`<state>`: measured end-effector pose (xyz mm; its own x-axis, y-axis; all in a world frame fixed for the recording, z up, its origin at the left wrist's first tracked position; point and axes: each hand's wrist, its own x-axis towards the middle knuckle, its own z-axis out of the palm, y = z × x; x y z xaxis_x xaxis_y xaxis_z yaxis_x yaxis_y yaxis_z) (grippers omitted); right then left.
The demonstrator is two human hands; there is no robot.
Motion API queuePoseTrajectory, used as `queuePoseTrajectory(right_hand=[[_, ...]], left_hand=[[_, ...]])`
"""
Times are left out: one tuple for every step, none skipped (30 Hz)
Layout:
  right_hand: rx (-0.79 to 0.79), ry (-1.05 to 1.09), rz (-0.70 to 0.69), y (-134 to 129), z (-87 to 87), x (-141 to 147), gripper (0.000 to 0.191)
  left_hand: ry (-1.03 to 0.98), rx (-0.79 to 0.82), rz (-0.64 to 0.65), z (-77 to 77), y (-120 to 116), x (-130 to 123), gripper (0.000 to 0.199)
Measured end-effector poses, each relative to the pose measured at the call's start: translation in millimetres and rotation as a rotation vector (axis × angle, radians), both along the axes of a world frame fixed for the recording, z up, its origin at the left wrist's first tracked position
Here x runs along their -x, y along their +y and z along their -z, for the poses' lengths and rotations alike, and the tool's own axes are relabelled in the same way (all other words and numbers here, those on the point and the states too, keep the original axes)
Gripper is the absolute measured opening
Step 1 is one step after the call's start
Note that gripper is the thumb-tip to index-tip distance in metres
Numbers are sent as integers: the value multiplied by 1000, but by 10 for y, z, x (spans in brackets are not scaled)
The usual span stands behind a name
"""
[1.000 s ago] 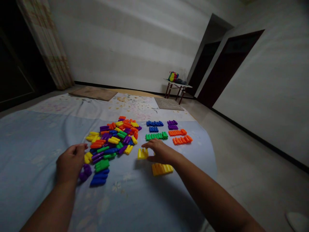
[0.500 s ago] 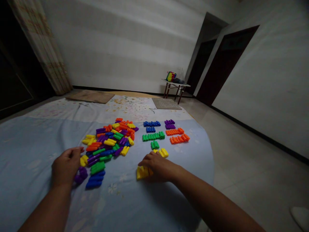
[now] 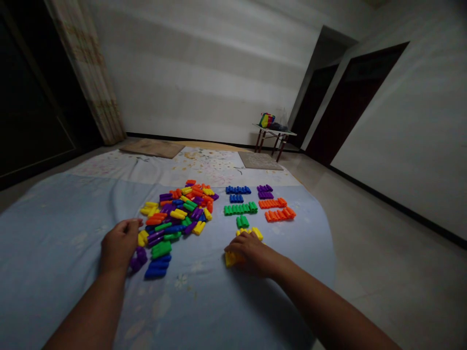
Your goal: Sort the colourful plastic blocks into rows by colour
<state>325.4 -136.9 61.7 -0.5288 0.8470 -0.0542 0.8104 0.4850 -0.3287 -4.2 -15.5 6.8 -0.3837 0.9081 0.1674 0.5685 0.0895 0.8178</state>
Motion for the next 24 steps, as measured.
queuePoseTrajectory(right_hand=[[-1, 4, 8, -4, -5, -12, 41], [-3, 13, 14, -10, -11, -11, 42], [-8, 30, 19, -20, -18, 5, 42], [-17, 58, 23, -33, -25, 39, 43], [-32, 99, 30, -46, -28, 94, 43], [-51, 147, 41, -59, -26, 170, 41], [-70, 197, 53, -69, -18, 265, 39], [-86, 244, 60, -73, -3, 377, 36], [-99, 284, 64, -67, 19, 501, 34], [-109, 311, 59, -50, 46, 632, 32], [-118, 330, 45, -20, 77, 763, 32], [-138, 342, 45, 22, 110, 889, 31], [-163, 341, 40, 75, 144, 1006, 32], [-202, 329, 29, 137, 178, 1110, 31], [-239, 303, 19, 202, 211, 1201, 31], [-275, 270, 10, 268, 245, 1278, 30], [-307, 235, 4, 331, 278, 1342, 29], [-332, 201, 1, 387, 312, 1394, 28], [-350, 171, 0, 437, 344, 1437, 26], [-362, 147, -3, 479, 373, 1470, 24], [-369, 128, -8, 513, 396, 1494, 23], [-373, 113, -11, 539, 413, 1509, 22], [-373, 103, -14, 558, 421, 1516, 22], [-371, 97, -14, 567, 419, 1513, 21]], left_hand=[[6, -3, 1, 2, 0, 3, 37], [12, -8, 2, 4, 1, 5, 37], [16, -14, 3, 8, 2, 5, 36], [20, -20, 3, 14, 4, 5, 36], [22, -27, 2, 21, 7, 4, 36], [21, -36, 2, 30, 11, 3, 36], [18, -46, 3, 39, 15, 2, 36], [13, -56, 5, 48, 19, 1, 36], [8, -64, 7, 56, 23, 1, 36], [3, -71, 9, 63, 25, 1, 36], [-1, -76, 10, 67, 26, 0, 35], [-3, -79, 11, 69, 26, -1, 35], [-3, -80, 11, 68, 24, -2, 35], [-3, -81, 11, 65, 22, -4, 35], [-4, -81, 10, 61, 18, -6, 34], [-4, -81, 10, 56, 15, -9, 34], [-4, -80, 10, 51, 12, -11, 35], [-5, -79, 11, 47, 11, -13, 35], [-6, -78, 10, 43, 10, -14, 35], [-7, -77, 10, 41, 12, -13, 35], [-8, -73, 10, 41, 14, -10, 35], [-9, -69, 11, 42, 17, -7, 35], [-8, -65, 12, 44, 20, -2, 35], [-5, -60, 15, 47, 23, 3, 35]])
